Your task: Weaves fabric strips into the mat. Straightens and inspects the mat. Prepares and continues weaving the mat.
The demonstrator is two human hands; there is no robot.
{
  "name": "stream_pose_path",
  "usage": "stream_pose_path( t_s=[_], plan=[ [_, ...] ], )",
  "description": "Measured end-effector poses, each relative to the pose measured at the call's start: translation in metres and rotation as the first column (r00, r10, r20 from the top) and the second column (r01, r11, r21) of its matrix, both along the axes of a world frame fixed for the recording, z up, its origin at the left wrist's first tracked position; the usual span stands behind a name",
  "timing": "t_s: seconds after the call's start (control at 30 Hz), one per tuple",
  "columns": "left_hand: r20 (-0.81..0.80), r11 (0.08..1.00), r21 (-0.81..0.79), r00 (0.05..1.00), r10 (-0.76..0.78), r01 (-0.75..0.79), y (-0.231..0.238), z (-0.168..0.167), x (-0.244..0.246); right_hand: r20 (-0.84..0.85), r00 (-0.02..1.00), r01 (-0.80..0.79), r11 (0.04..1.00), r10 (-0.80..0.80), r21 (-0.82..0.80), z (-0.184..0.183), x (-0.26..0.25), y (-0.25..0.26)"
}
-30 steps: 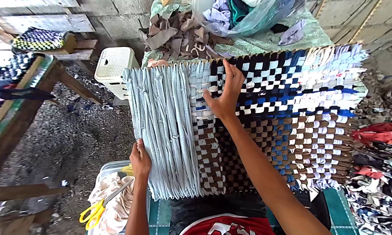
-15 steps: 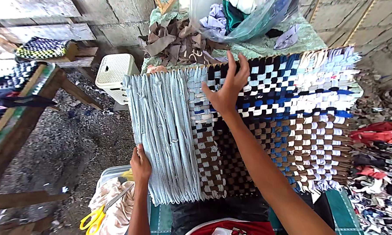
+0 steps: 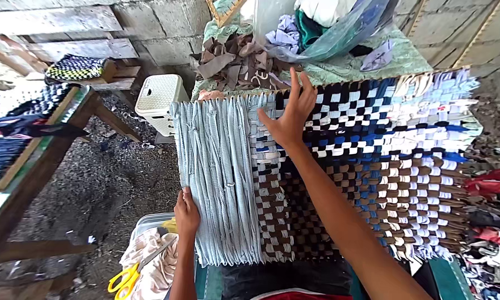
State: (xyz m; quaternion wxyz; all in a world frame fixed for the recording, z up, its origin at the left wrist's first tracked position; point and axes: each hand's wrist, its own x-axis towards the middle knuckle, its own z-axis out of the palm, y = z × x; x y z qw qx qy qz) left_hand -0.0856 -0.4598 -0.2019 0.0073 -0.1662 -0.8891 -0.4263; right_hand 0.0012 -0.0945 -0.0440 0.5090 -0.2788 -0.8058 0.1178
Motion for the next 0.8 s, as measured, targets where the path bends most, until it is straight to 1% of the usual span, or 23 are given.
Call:
stream_pose_path(
  t_s=[0.07, 0.13, 0.2, 0.3, 0.37, 0.43, 0.47, 0.53, 0.6, 0.67, 0.73, 0.8],
  plan=[
    [-0.003, 1.0, 0.006, 1.0, 0.002, -0.002, 0.0, 0.001, 0.0, 0.069, 0.993, 0.096, 0.995, -0.097, 0.014, 0.004, -0.013, -0.006],
    [0.005, 1.0, 0.0, 1.0, 0.01, -0.01, -0.001, 0.001, 0.002, 0.14, 0.979, 0.146, 0.989, -0.149, 0.031, 0.004, -0.02, -0.003],
    [-0.002, 1.0, -0.008, 1.0, 0.019, -0.019, -0.003, 0.0, 0.002, 0.18, 0.975, 0.125, 0.991, -0.131, 0.043, 0.002, -0.016, 0.003],
    [-0.001, 1.0, -0.009, 1.0, 0.017, -0.017, -0.002, 0.002, 0.002, 0.199, 0.979, 0.03, 0.997, -0.044, 0.071, -0.001, -0.004, 0.011],
    [0.008, 0.999, -0.02, 1.0, 0.027, -0.027, 0.0, 0.002, 0.003, 0.237, 0.971, -0.009, 0.995, -0.015, 0.098, -0.006, 0.004, 0.015],
    [0.005, 0.999, -0.024, 1.0, 0.026, -0.025, 0.001, 0.001, 0.002, 0.226, 0.974, -0.045, 0.994, 0.02, 0.103, -0.008, 0.008, 0.014],
    [0.003, 1.0, -0.016, 1.0, 0.021, -0.021, 0.001, 0.001, 0.002, 0.206, 0.978, -0.054, 0.994, 0.034, 0.092, -0.006, 0.009, 0.011],
    [-0.001, 1.0, 0.001, 1.0, 0.018, -0.018, 0.001, 0.001, 0.002, 0.19, 0.982, -0.023, 0.997, 0.008, 0.077, -0.006, 0.007, 0.002],
    [-0.001, 1.0, 0.008, 1.0, 0.017, -0.017, 0.0, 0.001, 0.002, 0.203, 0.978, 0.023, 0.995, -0.043, 0.099, -0.01, 0.001, -0.006],
    [-0.007, 1.0, 0.007, 1.0, 0.021, -0.021, -0.001, 0.0, 0.002, 0.236, 0.97, 0.038, 0.992, -0.066, 0.124, -0.013, -0.002, -0.007],
    [-0.012, 0.999, -0.015, 1.0, 0.028, -0.028, -0.002, 0.002, 0.001, 0.268, 0.962, 0.007, 0.991, -0.043, 0.134, -0.013, 0.001, -0.001],
    [-0.004, 0.999, -0.04, 0.999, 0.033, -0.034, -0.001, 0.004, 0.002, 0.283, 0.959, -0.067, 0.989, 0.028, 0.13, -0.013, 0.01, 0.005]
  ],
)
